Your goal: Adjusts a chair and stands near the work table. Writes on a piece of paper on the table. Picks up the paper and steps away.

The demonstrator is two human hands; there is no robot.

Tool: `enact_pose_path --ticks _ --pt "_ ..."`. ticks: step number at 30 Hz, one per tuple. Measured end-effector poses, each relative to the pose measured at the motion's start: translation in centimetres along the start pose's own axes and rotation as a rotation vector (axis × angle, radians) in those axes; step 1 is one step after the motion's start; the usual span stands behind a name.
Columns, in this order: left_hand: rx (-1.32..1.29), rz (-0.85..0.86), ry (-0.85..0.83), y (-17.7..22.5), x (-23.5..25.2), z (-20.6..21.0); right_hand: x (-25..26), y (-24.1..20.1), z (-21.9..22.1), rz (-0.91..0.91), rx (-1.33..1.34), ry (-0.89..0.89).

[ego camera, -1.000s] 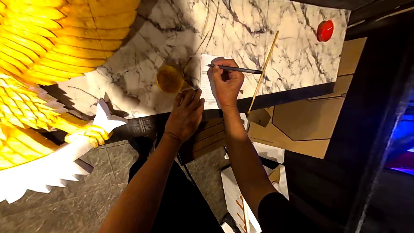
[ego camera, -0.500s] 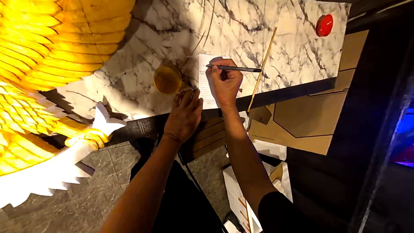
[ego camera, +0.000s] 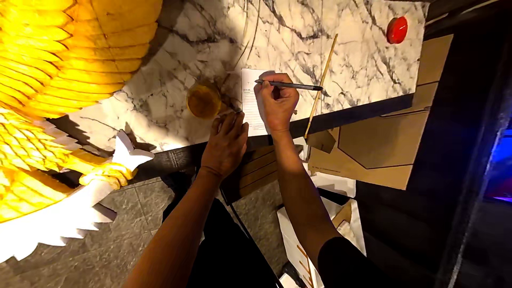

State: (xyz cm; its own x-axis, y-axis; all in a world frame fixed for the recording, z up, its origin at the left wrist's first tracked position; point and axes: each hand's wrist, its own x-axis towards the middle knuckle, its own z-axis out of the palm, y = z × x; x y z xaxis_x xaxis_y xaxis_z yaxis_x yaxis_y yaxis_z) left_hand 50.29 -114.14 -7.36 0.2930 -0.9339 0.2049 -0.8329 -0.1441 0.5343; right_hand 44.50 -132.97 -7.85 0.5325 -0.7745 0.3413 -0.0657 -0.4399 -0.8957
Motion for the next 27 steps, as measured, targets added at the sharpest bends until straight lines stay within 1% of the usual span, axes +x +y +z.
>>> enact_pose_path --ticks 3,9,14,16,19,24,27 --pt "-0.06 -0.007 -0.003 0.1 -0.1 -0.2 0.0 0.1 -0.1 -0.009 -0.046 -0.008" --pt "-0.034 -0.004 -0.01 -0.1 -0.1 -0.1 0.0 0.2 -0.2 -0.002 -0.015 -0.005" --pt "-0.025 0.011 0.006 -0.2 -0.1 0.1 -0.3 -1.2 -1.1 -0.01 0.0 0.024" --pt "-0.024 0.017 0.016 -0.2 -0.1 0.1 -1.1 -1.7 -1.3 -0.024 -0.017 0.003" --pt "-0.009 0.006 -0.007 -0.1 -0.1 0.0 -2.1 -1.2 -1.0 -0.023 -0.018 -0.032" --pt "-0.022 0.01 0.035 -0.1 -0.2 0.2 -2.5 -0.8 -0.6 -0.021 0.013 -0.074" --pt "-0.02 0.011 0.033 -0.1 -0.2 0.2 -2.5 -0.9 -0.7 -0.014 -0.005 -0.1"
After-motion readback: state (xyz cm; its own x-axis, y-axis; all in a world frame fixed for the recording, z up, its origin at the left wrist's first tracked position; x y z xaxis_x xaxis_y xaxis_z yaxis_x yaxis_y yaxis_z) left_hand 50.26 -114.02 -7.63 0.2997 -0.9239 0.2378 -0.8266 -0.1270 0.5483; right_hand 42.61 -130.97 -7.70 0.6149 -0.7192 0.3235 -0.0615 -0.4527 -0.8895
